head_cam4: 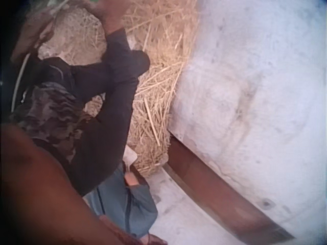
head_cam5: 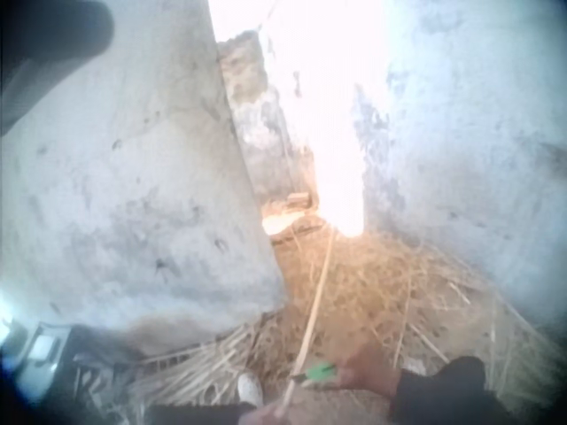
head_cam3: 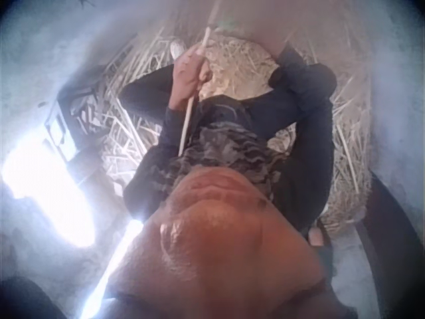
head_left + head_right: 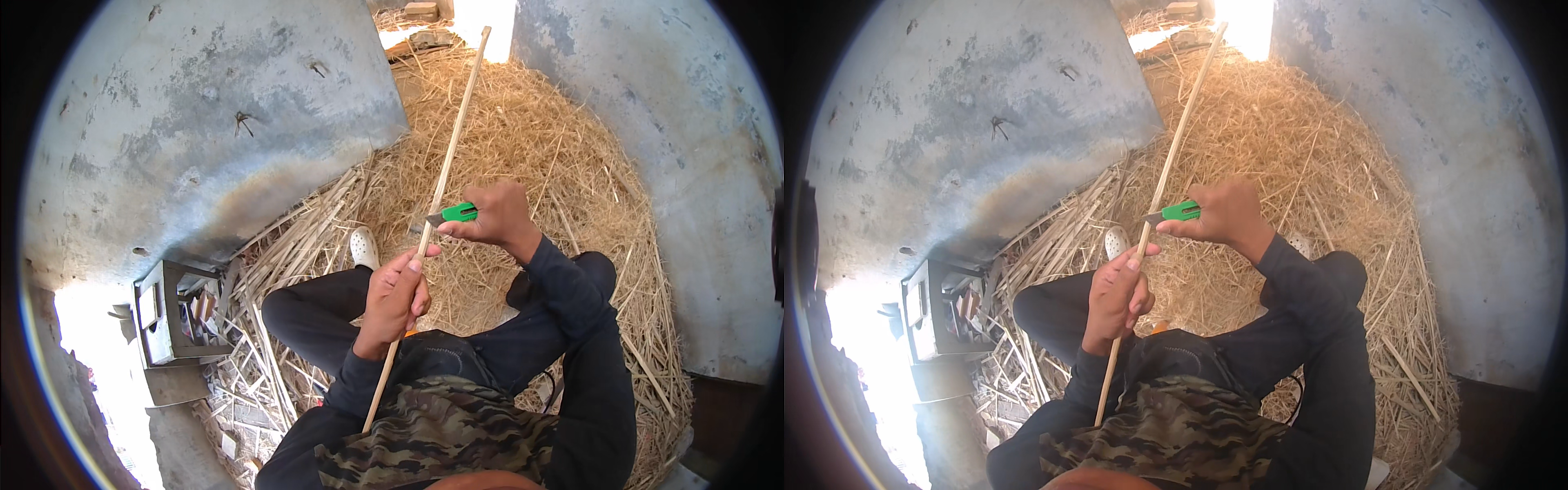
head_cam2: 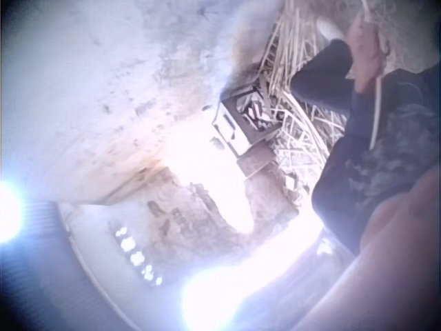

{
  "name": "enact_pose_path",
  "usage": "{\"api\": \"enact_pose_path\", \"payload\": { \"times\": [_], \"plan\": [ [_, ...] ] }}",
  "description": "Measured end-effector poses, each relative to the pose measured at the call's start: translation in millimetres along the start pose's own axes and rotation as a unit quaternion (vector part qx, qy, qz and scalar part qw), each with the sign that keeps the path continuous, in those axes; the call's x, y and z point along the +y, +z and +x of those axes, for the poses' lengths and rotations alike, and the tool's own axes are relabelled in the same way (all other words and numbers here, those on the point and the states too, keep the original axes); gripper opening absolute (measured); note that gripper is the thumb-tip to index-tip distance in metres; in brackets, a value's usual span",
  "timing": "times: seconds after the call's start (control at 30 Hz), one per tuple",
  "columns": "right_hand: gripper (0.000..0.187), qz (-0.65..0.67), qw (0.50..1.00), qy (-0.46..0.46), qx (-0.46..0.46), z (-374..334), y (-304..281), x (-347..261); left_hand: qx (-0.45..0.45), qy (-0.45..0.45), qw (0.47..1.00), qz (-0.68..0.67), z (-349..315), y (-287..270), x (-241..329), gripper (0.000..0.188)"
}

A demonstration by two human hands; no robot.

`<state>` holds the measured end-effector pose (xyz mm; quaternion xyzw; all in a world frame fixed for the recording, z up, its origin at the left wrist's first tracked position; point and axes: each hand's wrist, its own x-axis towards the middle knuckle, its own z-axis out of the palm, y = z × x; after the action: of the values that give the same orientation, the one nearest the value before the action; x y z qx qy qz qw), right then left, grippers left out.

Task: The person sits cross-legged on a straw-covered floor and uses a green utility knife to peel the outer layer off a long, thin wooden stick. They hold the stick with their left hand and scrape the blade along its length with their right hand, repeating the motion to remove the bark.

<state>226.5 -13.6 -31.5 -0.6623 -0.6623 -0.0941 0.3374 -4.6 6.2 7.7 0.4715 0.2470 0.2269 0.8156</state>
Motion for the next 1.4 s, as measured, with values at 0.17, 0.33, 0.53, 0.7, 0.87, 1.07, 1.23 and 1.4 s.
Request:
{"api": "enact_pose_path", "payload": {
  "times": [0.17,0.33,0.53,0.7,0.87,1.07,1.23,1.4],
  "plan": [
    [0.07,-0.095,0.994,-0.008,0.048,10,28,30,0.025,-0.031,0.998,0.046,3,2,0,0.036],
    [0.072,-0.004,0.946,0.315,0.076,32,-18,135,0.011,-0.088,0.989,0.115,-42,-3,-8,0.035],
    [0.073,0.077,0.992,0.092,-0.034,11,4,6,0.025,-0.02,0.997,0.063,-18,-6,1,0.035],
    [0.067,0.094,0.996,0.008,0.004,-2,10,-19,0.016,-0.008,1.0,0.008,-10,-7,4,0.036],
    [0.069,0.003,1.0,0.011,0.006,1,14,4,0.012,-0.007,1.0,-0.007,-7,-4,-5,0.035],
    [0.071,0.027,0.998,0.031,0.037,5,22,7,0.027,-0.025,0.999,-0.038,-7,-8,-2,0.034],
    [0.07,0.03,0.999,0.001,-0.014,-1,19,-7,0.021,-0.019,0.999,-0.035,-11,-6,-5,0.034],
    [0.074,-0.063,0.996,-0.002,0.065,8,35,31,0.037,-0.033,0.999,0.002,-11,0,-4,0.035]
  ]
}}
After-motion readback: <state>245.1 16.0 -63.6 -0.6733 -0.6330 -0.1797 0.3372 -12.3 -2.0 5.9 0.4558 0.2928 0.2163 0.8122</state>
